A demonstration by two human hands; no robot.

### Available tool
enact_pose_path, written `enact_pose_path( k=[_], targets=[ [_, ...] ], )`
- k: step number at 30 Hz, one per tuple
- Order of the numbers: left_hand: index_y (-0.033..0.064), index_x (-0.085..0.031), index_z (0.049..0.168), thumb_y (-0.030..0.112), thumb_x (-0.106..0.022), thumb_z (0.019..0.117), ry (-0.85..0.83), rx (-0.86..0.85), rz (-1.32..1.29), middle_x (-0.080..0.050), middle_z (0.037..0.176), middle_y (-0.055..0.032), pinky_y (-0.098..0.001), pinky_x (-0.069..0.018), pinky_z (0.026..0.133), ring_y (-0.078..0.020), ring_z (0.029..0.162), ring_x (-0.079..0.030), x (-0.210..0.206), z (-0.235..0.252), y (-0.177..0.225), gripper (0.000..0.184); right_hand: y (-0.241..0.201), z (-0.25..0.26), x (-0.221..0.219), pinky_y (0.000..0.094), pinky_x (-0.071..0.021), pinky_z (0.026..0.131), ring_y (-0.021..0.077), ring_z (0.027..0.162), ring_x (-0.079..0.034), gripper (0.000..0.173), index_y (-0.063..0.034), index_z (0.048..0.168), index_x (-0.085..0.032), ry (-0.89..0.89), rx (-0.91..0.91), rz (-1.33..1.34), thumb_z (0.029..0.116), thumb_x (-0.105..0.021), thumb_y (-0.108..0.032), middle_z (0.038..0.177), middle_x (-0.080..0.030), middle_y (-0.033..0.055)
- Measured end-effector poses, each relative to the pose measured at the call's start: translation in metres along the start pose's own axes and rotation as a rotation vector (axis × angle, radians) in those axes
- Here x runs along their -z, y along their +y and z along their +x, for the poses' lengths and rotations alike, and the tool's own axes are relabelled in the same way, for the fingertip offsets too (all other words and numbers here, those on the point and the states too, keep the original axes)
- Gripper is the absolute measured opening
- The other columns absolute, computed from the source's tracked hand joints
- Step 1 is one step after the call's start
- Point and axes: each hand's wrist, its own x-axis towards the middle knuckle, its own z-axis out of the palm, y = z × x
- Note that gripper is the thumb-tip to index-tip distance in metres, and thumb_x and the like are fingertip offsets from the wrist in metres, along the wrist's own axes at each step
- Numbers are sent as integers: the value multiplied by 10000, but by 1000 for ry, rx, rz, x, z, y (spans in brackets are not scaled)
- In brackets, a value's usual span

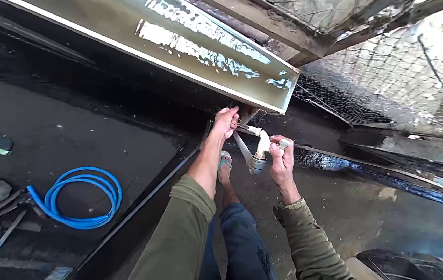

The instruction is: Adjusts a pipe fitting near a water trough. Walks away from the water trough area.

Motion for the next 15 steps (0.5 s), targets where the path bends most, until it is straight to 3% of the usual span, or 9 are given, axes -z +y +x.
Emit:
enact_pose_path(
  k=[1, 4, 6, 8, 9, 12, 15],
  targets=[
    [117, -493, 981, 147, -543, 1039, 36, 29, 11, -407, 576, 59, -158, -308, 372, -17, 396, -332, -2, 2, 1, 83, 0, 0, 0, 212, -544, 914, -35, 1002, -622, 198, -67, 1180, -540, 0, 3, 9, 1082, -435, -204, 1071, -651, -82],
    [126, -418, 1110, 94, -420, 1073, -87, 75, -18, -313, 571, 69, -159, -248, 344, -19, 375, -246, 0, 3, 2, 49, 1, 1, -1, 209, -535, 924, -42, 1021, -613, 193, -95, 1187, -540, 8, 9, 29, 1084, -448, -228, 1090, -643, -106],
    [96, -439, 1259, 80, -374, 1087, -140, 44, 10, -413, 657, 52, -146, -304, 373, -7, 413, -323, -2, 3, 3, 184, 1, 3, -1, 199, -530, 924, -49, 1024, -608, 189, -101, 1189, -540, 11, 14, 32, 1085, -442, -225, 1099, -637, -112],
    [36, -517, 1344, 11, -441, 1037, -183, 19, 75, -635, 1023, -61, -186, -471, 550, -48, 623, -556, 0, -1, 5, 316, 1, 4, -1, 202, -535, 925, -46, 1021, -613, 187, -95, 1190, -537, 11, 8, 33, 1084, -439, -215, 1095, -638, -110],
    [14, -556, 1285, -7, -517, 1008, -167, 12, 71, -655, 1051, -80, -183, -487, 560, -49, 633, -573, -1, -1, 5, 280, 1, 5, -1, 204, -536, 924, -43, 1020, -615, 183, -94, 1188, -535, 12, 5, 35, 1082, -440, -209, 1096, -638, -107],
    [28, -650, 1018, 105, -691, 957, -49, 6, 54, -624, 712, -2, -132, -310, 384, 10, 423, -383, -8, 0, 2, 106, 2, 7, -1, 201, -535, 920, -43, 1016, -614, 177, -108, 1190, -536, 14, 6, 44, 1084, -444, -215, 1089, -637, -115],
    [112, -561, 889, 285, -558, 1054, -22, -2, 64, -446, 601, 58, -161, -358, 409, -21, 425, -373, -12, -1, 3, 239, 2, 10, 0, 200, -532, 920, -47, 1018, -611, 173, -135, 1187, -544, 12, 5, 44, 1086, -448, -237, 1087, -637, -131]
  ],
)
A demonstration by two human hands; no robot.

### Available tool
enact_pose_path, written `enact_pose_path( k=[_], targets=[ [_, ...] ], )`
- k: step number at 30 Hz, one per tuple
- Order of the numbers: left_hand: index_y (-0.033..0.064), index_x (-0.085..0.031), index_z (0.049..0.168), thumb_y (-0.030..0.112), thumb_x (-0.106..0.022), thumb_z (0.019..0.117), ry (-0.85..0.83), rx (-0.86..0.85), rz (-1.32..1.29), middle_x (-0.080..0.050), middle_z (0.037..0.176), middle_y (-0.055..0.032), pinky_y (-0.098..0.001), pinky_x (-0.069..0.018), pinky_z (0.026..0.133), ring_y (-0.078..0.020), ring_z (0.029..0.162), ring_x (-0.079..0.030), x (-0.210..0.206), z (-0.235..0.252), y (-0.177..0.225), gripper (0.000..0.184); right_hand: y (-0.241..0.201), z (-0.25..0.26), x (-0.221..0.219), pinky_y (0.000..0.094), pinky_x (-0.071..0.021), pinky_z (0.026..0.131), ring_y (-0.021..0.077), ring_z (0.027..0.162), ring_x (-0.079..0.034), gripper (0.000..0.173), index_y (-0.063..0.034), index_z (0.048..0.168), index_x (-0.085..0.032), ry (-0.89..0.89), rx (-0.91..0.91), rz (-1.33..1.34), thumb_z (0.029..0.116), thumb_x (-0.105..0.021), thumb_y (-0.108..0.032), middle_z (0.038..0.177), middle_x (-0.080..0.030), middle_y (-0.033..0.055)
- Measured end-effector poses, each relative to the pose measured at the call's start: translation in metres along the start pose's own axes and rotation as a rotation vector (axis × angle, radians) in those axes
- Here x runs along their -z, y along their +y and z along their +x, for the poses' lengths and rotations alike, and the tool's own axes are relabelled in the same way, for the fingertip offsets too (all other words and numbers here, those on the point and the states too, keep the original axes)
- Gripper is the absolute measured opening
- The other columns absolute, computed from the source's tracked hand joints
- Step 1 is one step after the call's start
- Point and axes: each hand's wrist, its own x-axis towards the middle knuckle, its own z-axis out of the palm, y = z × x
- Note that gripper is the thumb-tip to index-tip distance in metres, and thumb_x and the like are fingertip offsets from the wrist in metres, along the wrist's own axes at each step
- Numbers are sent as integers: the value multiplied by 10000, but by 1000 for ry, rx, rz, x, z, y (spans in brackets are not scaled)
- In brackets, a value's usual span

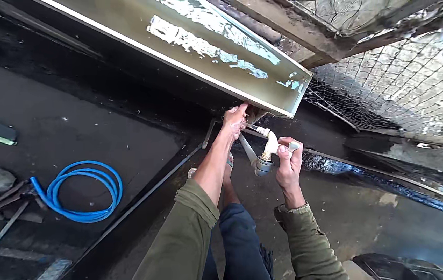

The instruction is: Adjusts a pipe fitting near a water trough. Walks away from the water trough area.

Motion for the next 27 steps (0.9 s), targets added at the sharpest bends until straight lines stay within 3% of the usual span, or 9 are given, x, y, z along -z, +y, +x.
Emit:
enact_pose_path(
  k=[5, 8, 11, 14, 19, 21, 23, 25, 27],
  targets=[
    [87, -498, 1187, 73, -410, 1072, -205, -103, -126, -522, 723, 41, -198, -512, 565, -51, 567, -536, -5, -9, 1, 146, 1, 3, 1, 200, -532, 927, -46, 1029, -612, 181, -124, 1189, -546, -9, -6, 1, 1087, -442, -232, 1096, -642, -122],
    [49, -508, 1020, -103, -605, 931, -203, -120, -134, -696, 929, -69, -283, -609, 749, -137, 779, -711, -6, -17, 4, 201, 1, 3, 0, 200, -532, 928, -43, 1029, -612, 187, -111, 1190, -550, -1, -4, -3, 1086, -447, -228, 1099, -644, -112],
    [82, -543, 869, -2, -675, 932, -82, -112, -140, -594, 657, 11, -138, -407, 418, -11, 435, -462, -8, -15, 2, 169, 1, 3, 0, 200, -533, 924, -44, 1028, -613, 183, -122, 1190, -550, -5, -8, 2, 1089, -441, -228, 1098, -644, -118],
    [178, -495, 818, 151, -500, 1048, -89, -68, -185, -322, 503, 102, -142, -275, 366, -1, 368, -270, -7, -11, 1, 231, 1, 4, 1, 199, -535, 919, -45, 1020, -615, 174, -131, 1183, -549, -7, -8, 8, 1089, -441, -229, 1087, -643, -123],
    [84, -469, 947, -94, -430, 959, -191, -129, -244, -656, 910, -48, -332, -606, 788, -161, 812, -703, -7, -19, 1, 183, 2, 4, 1, 198, -534, 917, -49, 1026, -613, 167, -152, 1184, -555, -6, -2, 9, 1086, -445, -229, 1096, -643, -135],
    [100, -460, 1048, -78, -497, 986, -217, -172, -244, -674, 1023, -49, -231, -579, 677, -86, 736, -671, -7, -21, -2, 193, 3, 3, 1, 204, -538, 918, -44, 1025, -615, 168, -156, 1189, -555, -8, -5, 13, 1087, -444, -231, 1099, -643, -134],
    [90, -510, 1193, -2, -553, 1006, -179, -177, -212, -702, 952, -30, -112, -391, 441, 29, 490, -471, -8, -21, -5, 212, 2, 3, 2, 204, -539, 919, -43, 1022, -619, 172, -155, 1191, -556, -10, -8, 11, 1088, -439, -229, 1095, -648, -132],
    [97, -603, 1022, 133, -606, 1019, -91, -135, -166, -626, 697, 28, -110, -322, 363, 28, 389, -380, -9, -24, -4, 36, 2, 3, 3, 207, -541, 918, -42, 1018, -622, 174, -146, 1190, -554, -11, -12, 8, 1087, -437, -225, 1093, -651, -127],
    [163, -538, 830, 292, -550, 1057, -49, -115, -133, -403, 543, 86, -140, -317, 380, -4, 388, -327, -9, -23, -4, 261, 3, 3, 3, 204, -538, 919, -42, 1021, -620, 167, -151, 1183, -552, -13, -10, 7, 1089, -439, -229, 1094, -651, -128]
  ],
)
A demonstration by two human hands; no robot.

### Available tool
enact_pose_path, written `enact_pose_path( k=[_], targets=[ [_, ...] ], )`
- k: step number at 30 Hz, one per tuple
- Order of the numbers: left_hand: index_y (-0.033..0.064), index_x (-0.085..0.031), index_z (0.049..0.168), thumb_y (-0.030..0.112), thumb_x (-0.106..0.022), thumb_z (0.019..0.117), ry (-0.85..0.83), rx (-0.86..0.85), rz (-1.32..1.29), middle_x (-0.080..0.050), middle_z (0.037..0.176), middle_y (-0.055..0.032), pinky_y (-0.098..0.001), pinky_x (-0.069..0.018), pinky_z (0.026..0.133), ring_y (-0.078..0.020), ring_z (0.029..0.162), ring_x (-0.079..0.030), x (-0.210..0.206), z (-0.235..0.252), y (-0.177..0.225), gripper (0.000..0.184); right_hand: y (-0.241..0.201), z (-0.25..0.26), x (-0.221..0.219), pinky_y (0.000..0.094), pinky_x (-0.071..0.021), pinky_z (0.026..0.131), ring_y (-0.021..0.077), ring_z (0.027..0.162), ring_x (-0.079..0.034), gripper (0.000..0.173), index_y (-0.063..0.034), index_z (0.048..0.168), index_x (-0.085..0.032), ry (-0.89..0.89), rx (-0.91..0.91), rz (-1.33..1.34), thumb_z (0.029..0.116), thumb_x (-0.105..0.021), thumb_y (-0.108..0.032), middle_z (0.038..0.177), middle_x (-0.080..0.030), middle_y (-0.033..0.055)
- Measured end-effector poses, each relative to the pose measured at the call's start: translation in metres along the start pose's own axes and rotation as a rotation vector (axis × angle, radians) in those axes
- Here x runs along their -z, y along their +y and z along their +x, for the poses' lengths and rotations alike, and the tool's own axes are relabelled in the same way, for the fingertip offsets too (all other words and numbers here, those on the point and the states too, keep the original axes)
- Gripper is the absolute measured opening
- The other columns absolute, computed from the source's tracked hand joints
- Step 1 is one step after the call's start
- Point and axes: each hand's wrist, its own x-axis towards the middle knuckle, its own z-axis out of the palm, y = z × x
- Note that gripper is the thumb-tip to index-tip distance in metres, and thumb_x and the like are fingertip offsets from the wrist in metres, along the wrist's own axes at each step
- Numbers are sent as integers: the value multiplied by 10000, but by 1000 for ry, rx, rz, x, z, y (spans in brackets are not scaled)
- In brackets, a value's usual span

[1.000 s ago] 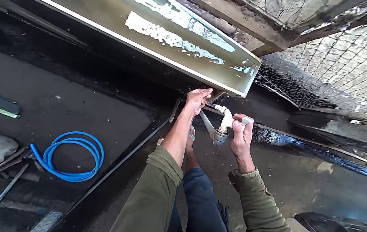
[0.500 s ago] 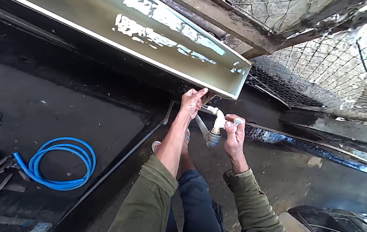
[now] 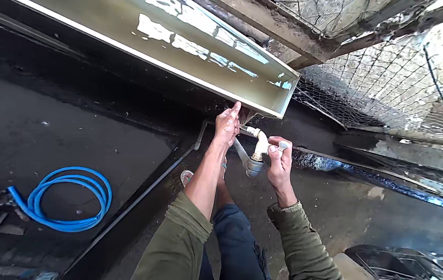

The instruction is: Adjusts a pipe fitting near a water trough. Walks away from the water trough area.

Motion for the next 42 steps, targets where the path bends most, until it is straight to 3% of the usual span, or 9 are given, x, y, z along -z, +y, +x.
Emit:
enact_pose_path(
  k=[5, 12, 17, 21, 26, 30, 34, 38, 42],
  targets=[
    [117, -581, 914, 105, -474, 1035, -103, 12, -94, -580, 733, 28, -280, -561, 684, -98, 656, -596, 4, -6, 3, 162, -1, -1, -1, 202, -537, 925, -46, 1019, -621, 163, -150, 1186, -554, 1, 0, 4, 1082, -447, -216, 1087, -653, -129],
    [182, -499, 919, 182, -481, 1074, -149, 33, -39, -362, 559, 90, -138, -284, 366, -1, 383, -279, 0, -7, 7, 156, -1, -4, 0, 203, -539, 918, -45, 1016, -622, 170, -162, 1189, -559, 5, -4, -7, 1084, -448, -235, 1091, -653, -134],
    [158, -524, 808, 294, -422, 1100, -151, 55, -80, -527, 702, 31, -366, -572, 788, -123, 689, -585, 0, -4, 8, 338, -1, -5, 0, 195, -541, 909, -57, 1002, -620, 160, -171, 1185, -556, -3, -15, -15, 1082, -453, -237, 1077, -648, -145],
    [103, -564, 928, 99, -454, 1062, -148, 26, -85, -537, 647, 62, -97, -367, 384, 31, 408, -399, -1, -5, 11, 174, -1, -5, -1, 198, -547, 892, -50, 987, -625, 161, -178, 1185, -561, 8, -14, -14, 1079, -450, -224, 1064, -652, -146],
    [189, -493, 859, 135, -413, 1076, -165, 15, -134, -308, 495, 110, -149, -279, 368, -6, 372, -275, -1, 3, 11, 237, -1, -5, 0, 195, -544, 882, -52, 978, -622, 178, -164, 1192, -565, 9, -23, -31, 1080, -440, -224, 1051, -650, -140],
    [171, -430, 1159, 131, -270, 1099, -264, 5, -66, -425, 619, 83, -201, -466, 533, -45, 509, -470, -3, 0, 4, 176, 0, -4, 0, 199, -544, 896, -48, 991, -624, 185, -162, 1198, -568, 7, -19, -30, 1083, -435, -222, 1065, -655, -132],
    [43, -383, 1356, -88, -478, 970, -306, -17, -54, -607, 1174, -98, -319, -581, 879, -161, 949, -686, 0, -6, 0, 418, -1, -2, -1, 199, -544, 897, -49, 996, -622, 180, -155, 1190, -569, 10, -31, -31, 1081, -440, -217, 1073, -652, -129],
    [111, -602, 905, 129, -642, 989, -96, 1, 6, -563, 625, 46, -134, -375, 411, 2, 436, -434, -5, -18, -6, 95, 0, 1, 2, 203, -546, 890, -46, 989, -622, 178, -158, 1188, -571, 1, -39, -21, 1078, -441, -209, 1075, -648, -128],
    [147, -535, 802, 479, -385, 1087, -56, 68, 45, -456, 526, 61, -171, -401, 415, -29, 407, -420, -9, -39, -12, 463, -2, 5, 5, 212, -548, 885, -33, 977, -627, 200, -115, 1199, -571, -23, -58, -34, 1076, -434, -194, 1058, -654, -100]
  ],
)
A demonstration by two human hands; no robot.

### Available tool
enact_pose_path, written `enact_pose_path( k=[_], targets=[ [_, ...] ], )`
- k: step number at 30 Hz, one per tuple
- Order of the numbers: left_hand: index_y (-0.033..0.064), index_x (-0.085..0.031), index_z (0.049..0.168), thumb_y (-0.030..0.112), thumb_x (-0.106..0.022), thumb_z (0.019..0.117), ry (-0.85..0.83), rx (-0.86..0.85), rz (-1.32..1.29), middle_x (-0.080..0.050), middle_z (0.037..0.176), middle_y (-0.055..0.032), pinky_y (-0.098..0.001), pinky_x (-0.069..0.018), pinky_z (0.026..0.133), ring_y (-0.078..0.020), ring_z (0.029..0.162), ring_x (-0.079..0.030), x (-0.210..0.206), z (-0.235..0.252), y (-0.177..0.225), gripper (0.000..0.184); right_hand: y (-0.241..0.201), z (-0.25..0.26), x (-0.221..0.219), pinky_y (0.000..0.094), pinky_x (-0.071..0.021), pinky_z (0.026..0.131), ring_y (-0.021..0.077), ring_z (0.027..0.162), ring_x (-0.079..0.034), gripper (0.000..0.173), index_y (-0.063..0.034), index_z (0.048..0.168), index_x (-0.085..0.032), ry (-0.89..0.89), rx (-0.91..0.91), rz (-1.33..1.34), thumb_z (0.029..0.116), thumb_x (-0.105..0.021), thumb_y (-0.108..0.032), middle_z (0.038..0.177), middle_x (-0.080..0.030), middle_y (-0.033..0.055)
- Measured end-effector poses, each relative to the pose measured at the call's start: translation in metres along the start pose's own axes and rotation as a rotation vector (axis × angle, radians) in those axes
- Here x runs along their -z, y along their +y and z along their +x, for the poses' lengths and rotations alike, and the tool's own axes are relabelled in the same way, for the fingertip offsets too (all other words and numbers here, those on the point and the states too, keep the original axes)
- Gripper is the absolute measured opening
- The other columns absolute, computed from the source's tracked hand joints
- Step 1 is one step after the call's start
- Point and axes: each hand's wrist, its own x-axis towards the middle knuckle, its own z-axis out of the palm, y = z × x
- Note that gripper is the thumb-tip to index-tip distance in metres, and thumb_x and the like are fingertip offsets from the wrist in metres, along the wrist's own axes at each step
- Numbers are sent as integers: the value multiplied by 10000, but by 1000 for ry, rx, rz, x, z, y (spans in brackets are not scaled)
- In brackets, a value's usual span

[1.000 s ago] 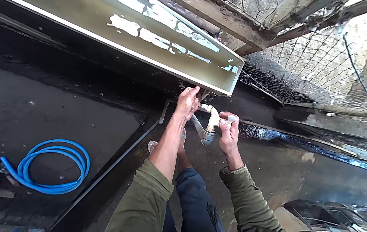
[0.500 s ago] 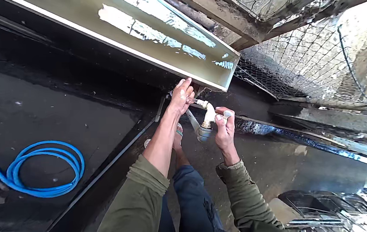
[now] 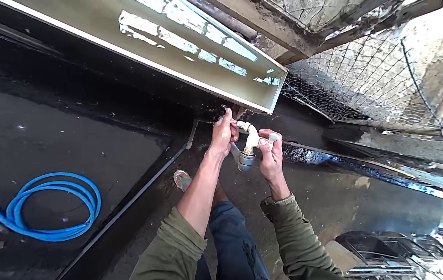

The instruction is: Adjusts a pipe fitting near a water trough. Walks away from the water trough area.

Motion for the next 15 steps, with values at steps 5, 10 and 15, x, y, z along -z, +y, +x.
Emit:
enact_pose_path(
  k=[5, 10, 15],
  targets=[
    [27, -526, 1236, 171, -300, 1109, -123, 39, 221, -641, 922, -79, -337, -563, 766, -147, 804, -644, -10, -28, -10, 297, -9, 6, 15, 227, -564, 896, -18, 975, -647, 265, 5, 1204, -558, -126, -75, -79, 1063, -466, -199, 1063, -673, -17],
    [39, -443, 1319, 160, -301, 1118, -50, 134, 329, -634, 864, -93, -364, -575, 707, -173, 738, -655, -17, -33, -12, 274, -3, 27, 47, 391, -546, 961, 139, 1133, -648, 821, -170, 1123, -737, -293, -288, 270, 961, -221, -787, 1214, -703, -8],
    [8, -456, 1260, 100, -297, 1090, 0, 149, 339, -588, 797, -59, -360, -569, 688, -157, 682, -619, -16, -44, -21, 250, 16, 85, 27, 363, -581, 893, 178, 967, -700, 315, -67, 1087, -662, -333, -685, 394, 1031, -360, -139, 1128, -710, 83]
  ],
)
